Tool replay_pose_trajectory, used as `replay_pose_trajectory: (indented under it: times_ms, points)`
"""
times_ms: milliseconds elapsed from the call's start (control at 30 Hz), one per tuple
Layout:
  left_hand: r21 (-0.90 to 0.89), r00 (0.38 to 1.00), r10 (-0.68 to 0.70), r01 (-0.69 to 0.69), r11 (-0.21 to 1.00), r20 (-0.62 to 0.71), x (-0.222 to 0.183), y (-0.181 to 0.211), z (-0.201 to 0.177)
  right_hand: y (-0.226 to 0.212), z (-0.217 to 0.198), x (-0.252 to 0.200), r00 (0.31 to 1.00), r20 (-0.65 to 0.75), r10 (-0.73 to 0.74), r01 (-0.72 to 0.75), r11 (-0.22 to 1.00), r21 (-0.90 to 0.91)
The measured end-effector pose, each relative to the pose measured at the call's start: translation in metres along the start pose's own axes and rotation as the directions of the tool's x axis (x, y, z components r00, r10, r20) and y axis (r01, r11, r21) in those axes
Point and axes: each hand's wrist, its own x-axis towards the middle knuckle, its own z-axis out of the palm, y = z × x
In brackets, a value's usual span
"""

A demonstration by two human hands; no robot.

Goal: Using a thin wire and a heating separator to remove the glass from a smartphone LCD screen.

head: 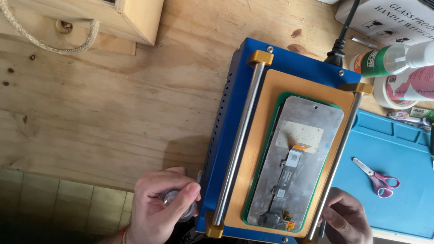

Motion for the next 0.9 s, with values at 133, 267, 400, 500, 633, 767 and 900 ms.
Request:
replay_pose_trajectory:
  times_ms: [133, 267, 400, 500, 633, 767, 900]
  points:
    - [-0.015, 0.999, 0.054, -0.054, 0.998, -0.005, -0.003, -0.006, -0.008, -0.011, 0.003, 0.011, 0.999, -0.036, -0.015, 0.011, 0.995, -0.097]
    - [0.019, 1.000, 0.005, -0.005, 1.000, -0.008, -0.012, -0.013, -0.018, -0.020, 0.000, 0.023, 0.999, 0.003, -0.043, 0.043, 0.986, -0.162]
    - [0.017, 1.000, -0.010, 0.011, 1.000, -0.019, -0.023, -0.026, -0.027, -0.037, 0.006, 0.031, 0.999, 0.034, -0.008, 0.015, 0.979, -0.202]
    - [-0.003, 0.998, -0.052, 0.052, 0.999, -0.046, -0.028, -0.031, -0.028, -0.046, 0.015, 0.035, 0.998, 0.061, 0.004, 0.009, 0.975, -0.221]
    - [0.003, 0.994, -0.096, 0.096, 0.995, -0.053, -0.023, -0.030, -0.027, -0.050, 0.027, 0.034, 0.999, 0.040, 0.010, -0.001, 0.980, -0.199]
    - [0.033, 0.994, -0.104, 0.105, 0.994, -0.039, -0.013, -0.021, -0.019, -0.044, 0.031, 0.031, 0.999, 0.028, -0.036, 0.041, 0.983, -0.182]
    - [0.002, 0.990, -0.138, 0.138, 0.990, -0.039, -0.007, -0.014, -0.004, -0.036, 0.023, 0.027, 0.992, 0.103, -0.072, 0.087, 0.984, -0.158]
